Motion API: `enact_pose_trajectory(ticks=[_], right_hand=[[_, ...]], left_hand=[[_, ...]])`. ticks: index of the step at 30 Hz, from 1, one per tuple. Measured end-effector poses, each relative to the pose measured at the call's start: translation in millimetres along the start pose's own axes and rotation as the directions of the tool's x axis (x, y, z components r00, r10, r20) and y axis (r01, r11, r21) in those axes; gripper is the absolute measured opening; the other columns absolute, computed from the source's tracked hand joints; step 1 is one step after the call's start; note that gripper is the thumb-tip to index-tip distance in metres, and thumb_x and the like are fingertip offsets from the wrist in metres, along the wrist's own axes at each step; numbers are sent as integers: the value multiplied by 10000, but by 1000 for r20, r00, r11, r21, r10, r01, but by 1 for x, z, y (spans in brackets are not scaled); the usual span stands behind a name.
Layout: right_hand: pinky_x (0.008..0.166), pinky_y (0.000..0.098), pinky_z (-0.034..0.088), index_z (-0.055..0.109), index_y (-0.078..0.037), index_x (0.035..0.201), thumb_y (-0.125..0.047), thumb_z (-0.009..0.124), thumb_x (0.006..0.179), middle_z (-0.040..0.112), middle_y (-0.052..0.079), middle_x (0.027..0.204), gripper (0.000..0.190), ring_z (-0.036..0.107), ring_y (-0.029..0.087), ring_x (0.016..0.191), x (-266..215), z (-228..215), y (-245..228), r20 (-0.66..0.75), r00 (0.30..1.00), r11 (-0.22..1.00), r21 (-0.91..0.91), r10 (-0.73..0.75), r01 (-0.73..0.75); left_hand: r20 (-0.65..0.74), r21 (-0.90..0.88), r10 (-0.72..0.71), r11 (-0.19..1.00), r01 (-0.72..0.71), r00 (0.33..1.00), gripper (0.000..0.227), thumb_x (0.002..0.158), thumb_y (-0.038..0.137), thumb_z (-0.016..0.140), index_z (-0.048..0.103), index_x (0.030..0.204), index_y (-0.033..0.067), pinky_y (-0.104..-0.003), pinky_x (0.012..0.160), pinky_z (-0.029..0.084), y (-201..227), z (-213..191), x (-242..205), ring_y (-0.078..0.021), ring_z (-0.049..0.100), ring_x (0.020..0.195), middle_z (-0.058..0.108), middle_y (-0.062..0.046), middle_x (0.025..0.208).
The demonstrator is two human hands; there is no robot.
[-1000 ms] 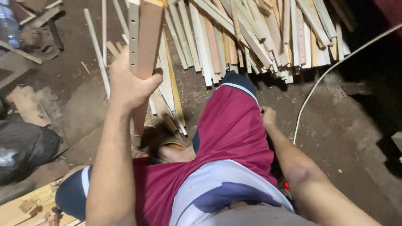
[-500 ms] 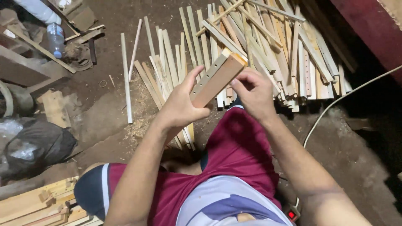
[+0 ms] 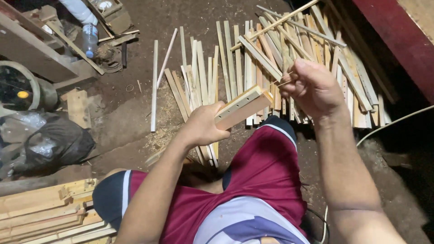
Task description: Sorting and organizing thin wooden slats from a large pile into smaller, aligned bundles on a workshop floor.
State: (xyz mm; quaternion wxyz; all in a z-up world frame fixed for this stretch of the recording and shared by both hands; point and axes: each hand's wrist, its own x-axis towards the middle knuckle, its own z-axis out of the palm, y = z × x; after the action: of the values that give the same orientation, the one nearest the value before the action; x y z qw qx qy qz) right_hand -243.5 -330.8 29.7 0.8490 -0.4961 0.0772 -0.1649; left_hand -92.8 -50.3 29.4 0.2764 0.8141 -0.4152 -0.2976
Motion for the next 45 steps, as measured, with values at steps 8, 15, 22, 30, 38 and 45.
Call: enact_pose_trajectory(ticks=[8,15,22,30,38,45], right_hand=[[625,275,467,584,-84,999,-373,524,1088,495,-78,626,309,426,1,484,5,36,-19,130,984,984,114,121,-136],[306,240,281,797,-21,1054,-104,690,900,625,-3,507,205,402,63,365,-28,119,-65,514,853,473,-776,92,417],[1135,519,460,438,-48,1489,-387,758,812,550,216,1412,822,549,334,1321,-20,117,97,247,969,692,-699,-6,182],[603,314,623,568,-23,1284,-168,769,772,700,142,1035,568,697,214,727,-40,139,157,200,851,592,-792,486,-152],[776,431,620,447,-68,1486,-474,779,627,644,159,1243,1007,706,271,969,-13,147,132,315,691,574,-799,651,-177],[716,384,573,600,-52,1372,-266,786,739,719,145,982,694,700,250,789,4,178,150,462,680,597,-801,569,44]], left_hand=[[-89,-137,12,990,-25,996,452,631,228,845,682,1028,86,-391,785,553,6,-1,8,-319,733,874,751,-135,853],[-70,10,-99,995,100,993,555,697,69,752,544,1210,107,-370,776,652,22,-2,22,-230,709,922,682,-80,1087],[-535,-547,-96,796,-258,839,443,787,47,761,544,1160,-50,-285,591,665,-9,-59,16,-200,698,670,644,-123,918],[-751,-657,-494,485,-578,439,660,663,446,829,687,1012,-97,-306,528,674,-57,-143,-24,-185,730,590,698,-110,756],[-659,-723,-661,428,-542,357,449,819,278,728,676,1066,-94,-304,462,566,-83,-116,-60,-202,670,554,642,-107,709],[-764,-608,-645,709,-357,18,294,846,234,765,585,649,112,-295,354,460,-92,-120,-128,-150,485,387,503,30,550]])
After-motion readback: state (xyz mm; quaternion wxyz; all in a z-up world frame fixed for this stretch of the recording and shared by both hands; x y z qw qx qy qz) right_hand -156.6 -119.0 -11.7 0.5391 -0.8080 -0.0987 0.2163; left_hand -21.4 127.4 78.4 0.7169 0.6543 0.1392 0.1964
